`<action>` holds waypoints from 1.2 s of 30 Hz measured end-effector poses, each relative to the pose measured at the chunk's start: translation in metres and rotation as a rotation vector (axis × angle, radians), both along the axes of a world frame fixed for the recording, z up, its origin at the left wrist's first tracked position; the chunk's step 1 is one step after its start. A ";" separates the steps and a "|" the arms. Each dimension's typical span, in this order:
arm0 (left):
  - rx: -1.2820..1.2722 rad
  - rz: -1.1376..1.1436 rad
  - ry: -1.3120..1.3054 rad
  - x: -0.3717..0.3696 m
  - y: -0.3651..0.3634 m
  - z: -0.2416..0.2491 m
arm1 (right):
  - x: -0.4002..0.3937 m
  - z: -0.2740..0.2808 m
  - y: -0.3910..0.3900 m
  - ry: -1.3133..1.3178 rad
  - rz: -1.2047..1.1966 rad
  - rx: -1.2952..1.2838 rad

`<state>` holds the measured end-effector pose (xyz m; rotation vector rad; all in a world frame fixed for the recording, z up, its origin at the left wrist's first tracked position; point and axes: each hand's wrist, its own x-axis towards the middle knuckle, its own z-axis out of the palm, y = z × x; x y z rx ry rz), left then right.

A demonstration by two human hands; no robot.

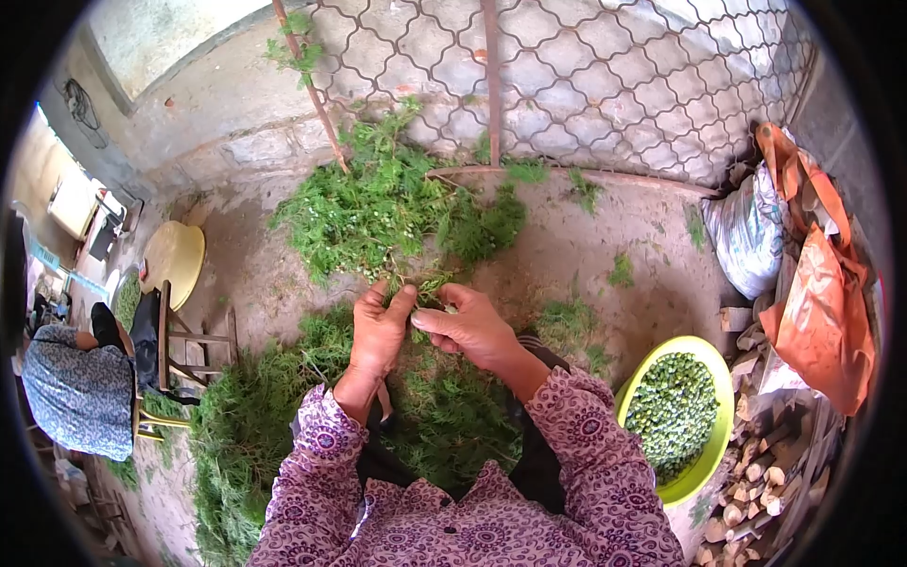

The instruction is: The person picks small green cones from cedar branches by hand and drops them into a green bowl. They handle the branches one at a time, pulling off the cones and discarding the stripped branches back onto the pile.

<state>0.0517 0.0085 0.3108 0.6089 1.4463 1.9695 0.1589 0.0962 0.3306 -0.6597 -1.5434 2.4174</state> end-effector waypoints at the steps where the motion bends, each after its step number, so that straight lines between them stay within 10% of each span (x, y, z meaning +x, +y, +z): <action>1: -0.002 -0.003 0.000 0.001 0.000 0.001 | 0.000 -0.002 0.000 0.000 -0.003 -0.002; 13: -0.021 -0.243 -0.182 0.000 -0.005 0.007 | 0.005 -0.006 0.005 0.085 -0.037 -0.009; 25: 0.123 -0.224 -0.618 -0.004 -0.007 0.012 | 0.011 -0.006 0.020 0.234 -0.077 -0.587; 32: 0.137 -0.253 -0.609 -0.011 -0.007 0.017 | 0.069 0.008 0.050 0.371 -0.530 -0.378; 36: 0.159 -0.246 -0.596 -0.018 -0.013 0.009 | 0.172 0.018 0.065 0.273 -0.918 0.245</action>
